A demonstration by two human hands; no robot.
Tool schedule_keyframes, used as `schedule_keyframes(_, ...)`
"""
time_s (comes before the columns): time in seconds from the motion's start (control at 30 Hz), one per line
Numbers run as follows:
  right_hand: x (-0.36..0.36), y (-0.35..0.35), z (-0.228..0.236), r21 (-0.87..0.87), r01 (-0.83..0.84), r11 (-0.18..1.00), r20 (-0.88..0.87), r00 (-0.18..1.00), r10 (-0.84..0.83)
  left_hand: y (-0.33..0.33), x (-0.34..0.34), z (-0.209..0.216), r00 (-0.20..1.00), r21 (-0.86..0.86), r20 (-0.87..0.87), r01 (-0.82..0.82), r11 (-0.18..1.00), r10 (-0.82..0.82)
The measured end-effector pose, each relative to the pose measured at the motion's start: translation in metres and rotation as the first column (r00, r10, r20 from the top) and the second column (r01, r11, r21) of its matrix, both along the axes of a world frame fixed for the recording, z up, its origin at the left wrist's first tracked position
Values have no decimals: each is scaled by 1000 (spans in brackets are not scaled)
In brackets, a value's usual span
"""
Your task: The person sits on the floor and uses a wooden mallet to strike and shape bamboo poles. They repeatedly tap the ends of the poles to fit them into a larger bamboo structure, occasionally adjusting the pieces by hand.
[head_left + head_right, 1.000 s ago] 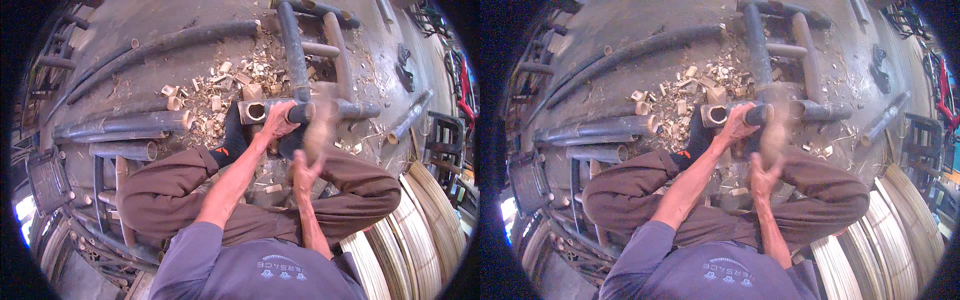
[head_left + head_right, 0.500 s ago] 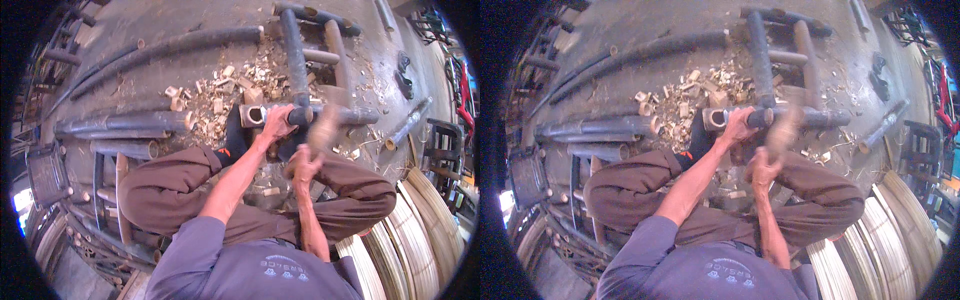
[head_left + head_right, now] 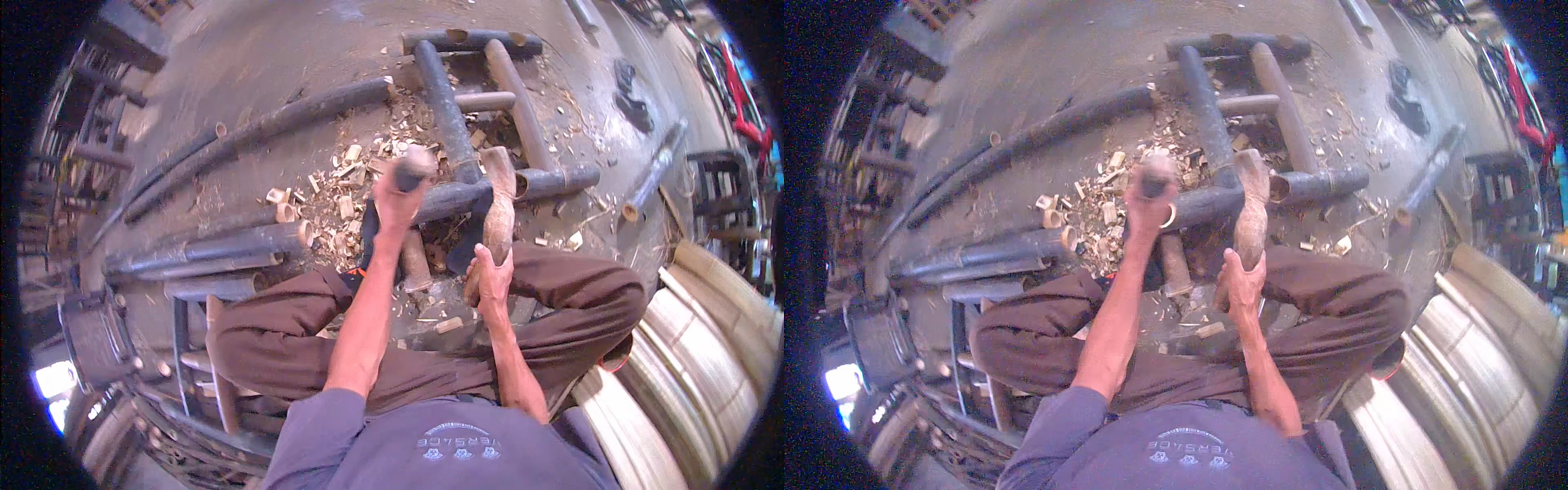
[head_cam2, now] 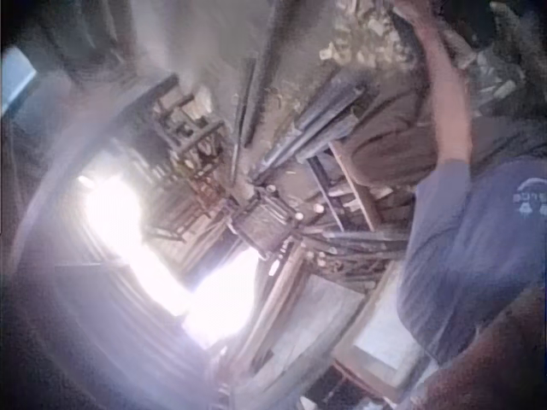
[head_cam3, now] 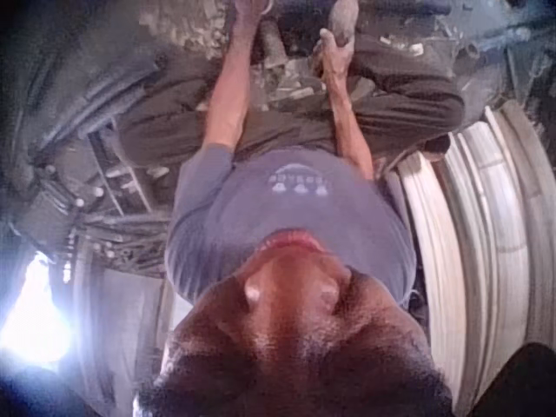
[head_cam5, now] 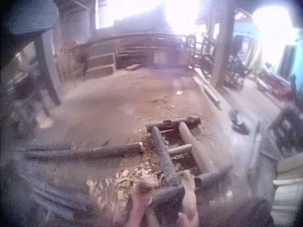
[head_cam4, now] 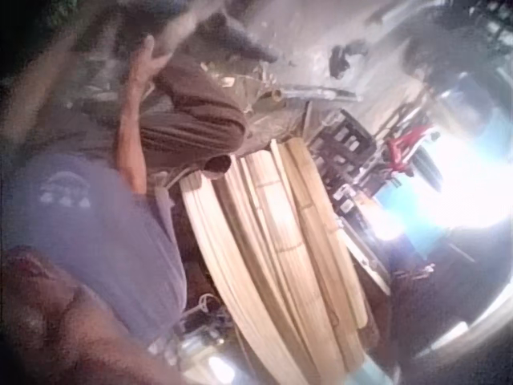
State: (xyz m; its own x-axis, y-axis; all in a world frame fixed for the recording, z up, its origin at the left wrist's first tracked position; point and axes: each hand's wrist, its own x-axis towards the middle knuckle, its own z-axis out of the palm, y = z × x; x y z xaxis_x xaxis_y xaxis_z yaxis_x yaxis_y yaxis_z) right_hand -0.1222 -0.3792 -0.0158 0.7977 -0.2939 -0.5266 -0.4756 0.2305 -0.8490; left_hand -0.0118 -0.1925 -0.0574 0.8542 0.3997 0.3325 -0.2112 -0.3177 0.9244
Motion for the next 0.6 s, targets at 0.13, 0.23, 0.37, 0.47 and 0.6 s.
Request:
schedule_keyframes(0.13, -4, 3, -11, -201, -132, 971, 86, 985, 151, 54, -11, 37, 977, -595, -184, -21, 804, -111)
schedule_keyframes(0.23, -9, 34, 26, -275, -403, 873, 134, 883, 449, 73, -42, -9, 955, -746, -210, -16, 666, -211)
schedule_keyframes(0.37, -26, 104, 86, -228, -814, 535, 189, 502, 844, 146, -86, -102, 805, -956, 4, 178, 235, -593)
schedule_keyframes(0.47, -40, 122, 84, -469, -686, 556, 476, 333, 814, 83, -76, -100, 915, -888, -130, 64, 455, -382)
schedule_keyframes(0.6, -30, 125, 55, -509, -707, 491, 281, 403, 871, 45, -75, -58, 970, -778, -193, -62, 625, -144)
